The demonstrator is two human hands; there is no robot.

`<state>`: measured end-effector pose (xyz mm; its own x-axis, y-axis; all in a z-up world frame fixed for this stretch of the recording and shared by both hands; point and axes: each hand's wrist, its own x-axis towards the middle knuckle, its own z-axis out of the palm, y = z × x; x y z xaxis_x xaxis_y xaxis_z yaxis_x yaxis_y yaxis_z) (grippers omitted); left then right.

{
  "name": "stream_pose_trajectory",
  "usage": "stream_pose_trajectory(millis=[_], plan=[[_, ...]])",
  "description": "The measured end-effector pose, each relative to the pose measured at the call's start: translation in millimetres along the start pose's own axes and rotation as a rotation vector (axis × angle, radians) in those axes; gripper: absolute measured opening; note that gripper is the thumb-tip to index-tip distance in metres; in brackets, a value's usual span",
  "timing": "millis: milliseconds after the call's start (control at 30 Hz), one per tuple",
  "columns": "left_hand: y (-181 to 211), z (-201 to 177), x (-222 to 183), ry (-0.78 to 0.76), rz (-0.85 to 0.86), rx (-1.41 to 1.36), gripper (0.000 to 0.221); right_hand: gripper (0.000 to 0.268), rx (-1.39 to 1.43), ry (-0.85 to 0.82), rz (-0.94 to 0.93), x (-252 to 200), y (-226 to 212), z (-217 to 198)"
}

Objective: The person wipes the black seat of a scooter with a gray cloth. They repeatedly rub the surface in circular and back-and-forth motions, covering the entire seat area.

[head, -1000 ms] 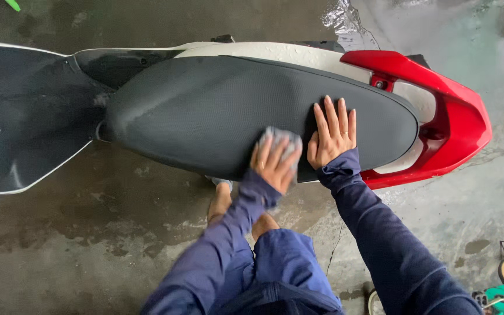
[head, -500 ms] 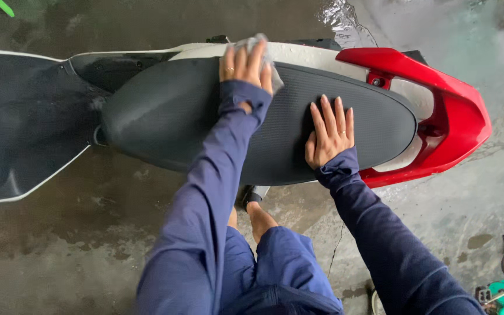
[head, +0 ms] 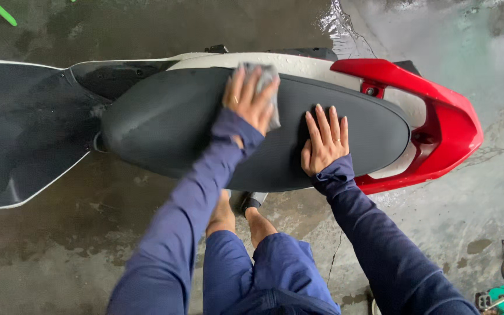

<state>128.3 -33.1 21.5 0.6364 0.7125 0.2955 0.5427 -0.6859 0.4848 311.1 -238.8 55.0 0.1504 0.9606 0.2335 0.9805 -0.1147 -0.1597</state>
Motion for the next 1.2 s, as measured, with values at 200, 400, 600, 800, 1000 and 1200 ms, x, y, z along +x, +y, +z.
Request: stream_pose_trajectory(millis=[200,400,600,800,1000,1200], plan=[[0.1,8.5,5.7,0.130,-0.295,0.136,0.063,0.075,0.009,0.003,-0.021,-0.5,2.9,5.4],[-24.5,-2.2,9.5,0.042,0.051,0.224,0.059,0.081,-0.087,0.063,-0.036,-4.9,8.1,13.9],[-3.4,-6.0,-16.7,0.045,0.001,0.207,0.065,0.080,-0.082,0.050,-0.018,-1.9,7.7,13.7],[-14.7,7.7,-5.1,0.192,-0.186,0.279,0.059,0.080,-0.066,0.072,-0.029,-1.8,5.9,13.8],[-26.4,-10.1,-3.7,0.075,0.084,0.269,0.062,0.081,-0.088,0.079,-0.033,-4.7,7.8,13.6],[-5.1,-3.7,-29.4,0.040,-0.012,0.147,0.067,0.084,-0.106,0.077,-0.031,0.3,6.8,9.2]])
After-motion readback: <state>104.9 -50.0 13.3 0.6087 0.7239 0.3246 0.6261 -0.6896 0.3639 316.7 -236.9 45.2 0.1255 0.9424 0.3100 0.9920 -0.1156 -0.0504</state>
